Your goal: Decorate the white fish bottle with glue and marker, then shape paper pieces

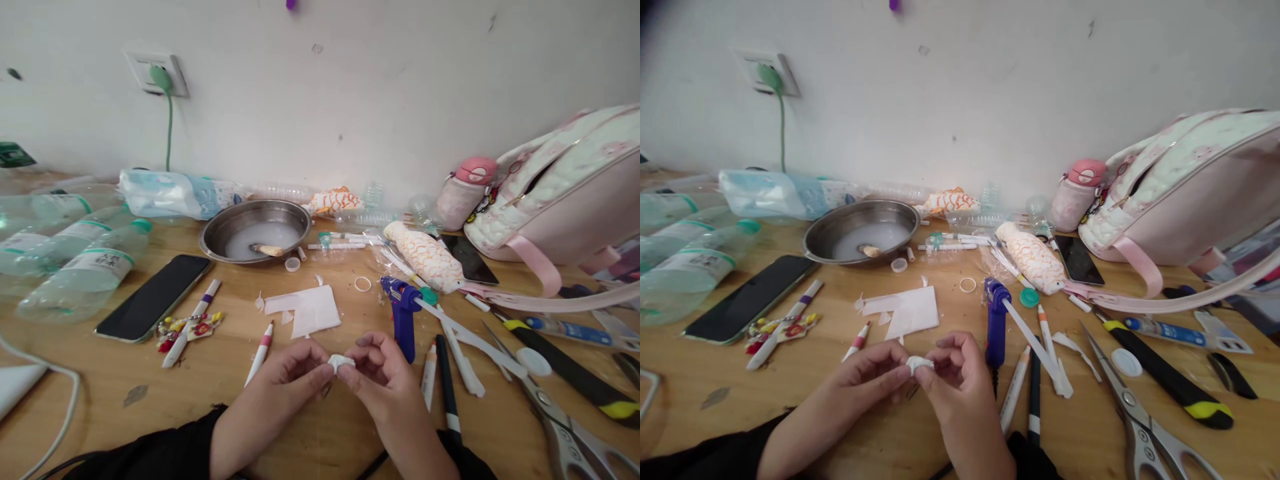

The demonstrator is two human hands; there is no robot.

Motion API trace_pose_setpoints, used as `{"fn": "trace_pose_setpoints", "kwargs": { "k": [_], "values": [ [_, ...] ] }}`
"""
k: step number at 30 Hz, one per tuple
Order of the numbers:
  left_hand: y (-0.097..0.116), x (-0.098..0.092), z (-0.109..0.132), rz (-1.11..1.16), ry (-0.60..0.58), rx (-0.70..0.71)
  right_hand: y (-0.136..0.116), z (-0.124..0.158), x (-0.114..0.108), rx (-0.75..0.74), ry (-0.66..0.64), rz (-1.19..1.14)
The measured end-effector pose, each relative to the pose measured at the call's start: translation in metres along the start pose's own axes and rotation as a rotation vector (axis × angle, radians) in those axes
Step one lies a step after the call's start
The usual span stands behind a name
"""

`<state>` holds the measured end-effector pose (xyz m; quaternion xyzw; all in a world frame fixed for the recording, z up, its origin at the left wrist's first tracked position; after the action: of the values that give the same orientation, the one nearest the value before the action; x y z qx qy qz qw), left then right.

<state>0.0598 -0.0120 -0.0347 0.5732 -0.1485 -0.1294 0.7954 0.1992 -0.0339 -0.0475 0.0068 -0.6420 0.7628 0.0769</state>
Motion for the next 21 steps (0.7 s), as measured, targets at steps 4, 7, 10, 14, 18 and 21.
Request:
{"fn": "trace_pose_setpoints", "kwargs": {
  "k": [4, 7, 10, 14, 18, 21],
  "values": [
    [-0.0014, 0.0006, -0.0005, 0.014, 0.005, 0.020, -0.0007, -0.0016, 0.0005, 0.054, 0.003, -0.092],
    [-0.0007, 0.0015, -0.0013, 0.025, 0.013, 0.010, 0.0017, -0.0036, -0.0008, 0.085, -0.005, -0.153],
    [0.0008, 0.0020, -0.0020, 0.021, 0.023, -0.001, 0.0041, -0.0050, -0.0017, 0.098, -0.012, -0.196],
    [0.0022, 0.0024, -0.0011, 0.016, 0.021, -0.008, 0.0061, -0.0057, -0.0005, 0.128, -0.037, -0.261],
    [0.0017, 0.0023, 0.0006, 0.020, 0.010, -0.025, 0.0059, -0.0055, 0.0015, 0.150, -0.046, -0.343],
    [0.0008, 0.0002, -0.0003, 0.012, 0.029, -0.019, 0.0032, -0.0068, -0.0004, 0.154, -0.023, -0.401]
  ]
}}
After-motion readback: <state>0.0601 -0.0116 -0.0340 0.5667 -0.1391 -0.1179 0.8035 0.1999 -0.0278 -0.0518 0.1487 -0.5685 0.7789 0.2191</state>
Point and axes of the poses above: each hand's wrist, its own z-axis away from the middle knuckle, its own x-axis out of the palm, y = z × x, the point moved 2 cm from there along -z, towards the middle knuckle, and after that the axes turned 7 degrees about z, right-handed, at the moved point
